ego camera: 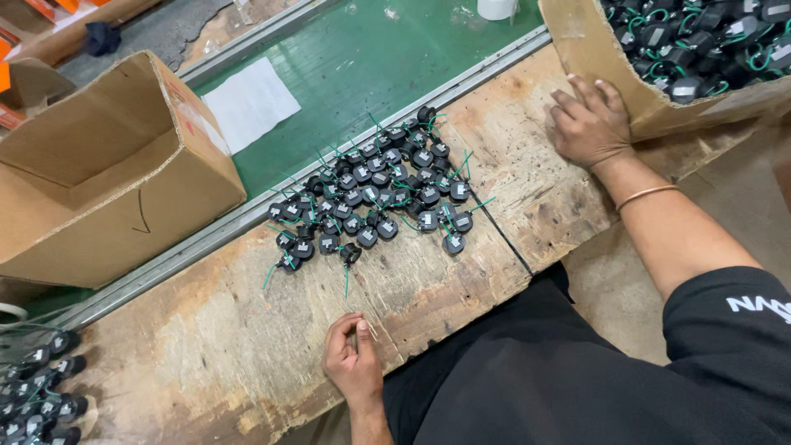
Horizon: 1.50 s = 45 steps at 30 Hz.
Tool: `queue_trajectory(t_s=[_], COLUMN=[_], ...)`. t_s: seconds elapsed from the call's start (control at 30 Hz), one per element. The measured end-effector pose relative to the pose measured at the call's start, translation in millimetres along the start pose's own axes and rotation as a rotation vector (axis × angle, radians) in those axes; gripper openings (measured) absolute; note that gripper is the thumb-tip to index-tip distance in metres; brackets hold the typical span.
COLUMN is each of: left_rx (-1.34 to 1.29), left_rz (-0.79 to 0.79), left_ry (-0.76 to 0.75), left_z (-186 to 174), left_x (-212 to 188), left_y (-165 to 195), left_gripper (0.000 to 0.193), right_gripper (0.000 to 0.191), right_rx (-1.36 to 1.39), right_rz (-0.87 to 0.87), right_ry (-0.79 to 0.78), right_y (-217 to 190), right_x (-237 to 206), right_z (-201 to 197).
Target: The person picks black round wired components one at a time from a workbench, manipulates the green wire of each component with both hands, and places the components into a cardboard box beside a full box of the same parts. A second worker at the left of the bench handles similar parts.
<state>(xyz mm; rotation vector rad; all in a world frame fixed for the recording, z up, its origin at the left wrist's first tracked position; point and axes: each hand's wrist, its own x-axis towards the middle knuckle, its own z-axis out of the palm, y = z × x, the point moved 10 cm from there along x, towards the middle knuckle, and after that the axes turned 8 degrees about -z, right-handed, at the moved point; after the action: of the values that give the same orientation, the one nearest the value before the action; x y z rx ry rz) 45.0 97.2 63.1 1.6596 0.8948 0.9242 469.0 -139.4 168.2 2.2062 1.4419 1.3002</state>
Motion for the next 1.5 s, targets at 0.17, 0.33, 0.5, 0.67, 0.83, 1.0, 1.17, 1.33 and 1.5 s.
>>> queue_trajectory(t_s=[0.17, 0.33, 0.5, 0.67, 0.83, 1.0, 1.17, 1.33, 1.5], left_rx=[-0.060, -0.106, -0.080, -0.047, -0.137, -0.071, -0.082, -0.197, 0.463], left_rz=[-0.011, -0.084, -0.039, -0.072, -0.102, -0.024, -0.022, -0.094, 0.374], left_ry=[-0.017, -0.016, -0.012, 0.022, 0.004, 0.008, -0.031, 0.003, 0.348], left_z=[1, 1, 4, 4, 6, 5, 10, 5, -53], left_x=[0, -2, -2, -3, -4, -7, -2, 27, 134], left_y=[-9, -20, -18, -20, -25, -21, -22, -18, 71], left_gripper=[0.008, 0.008, 0.006, 0.007, 0.007, 0.007, 0.009, 0.017, 0.036], right_gripper=[0.009, 0.012, 0.016, 0.016, 0.018, 0.021, 0.025, 0.029, 0.020], right_rx=[-0.109, -0.268, -0.359, -0.013, 0.136, 0.298, 0.566, 1.062, 1.417], right_rz=[0.091, 0.093, 0.114, 0.152, 0.194, 0.258, 0.374, 0.599, 0.927], right_ry=[-0.049, -0.096, -0.144, -0.160, -0.209, -0.276, -0.250, -0.081, 0.077], right_y=[34, 74, 102, 120, 129, 134, 136, 90, -1], right_x=[-9, -13, -9, 2, -1, -11, -28, -81, -125], right_z=[17, 38, 64, 81, 81, 92, 102, 79, 24])
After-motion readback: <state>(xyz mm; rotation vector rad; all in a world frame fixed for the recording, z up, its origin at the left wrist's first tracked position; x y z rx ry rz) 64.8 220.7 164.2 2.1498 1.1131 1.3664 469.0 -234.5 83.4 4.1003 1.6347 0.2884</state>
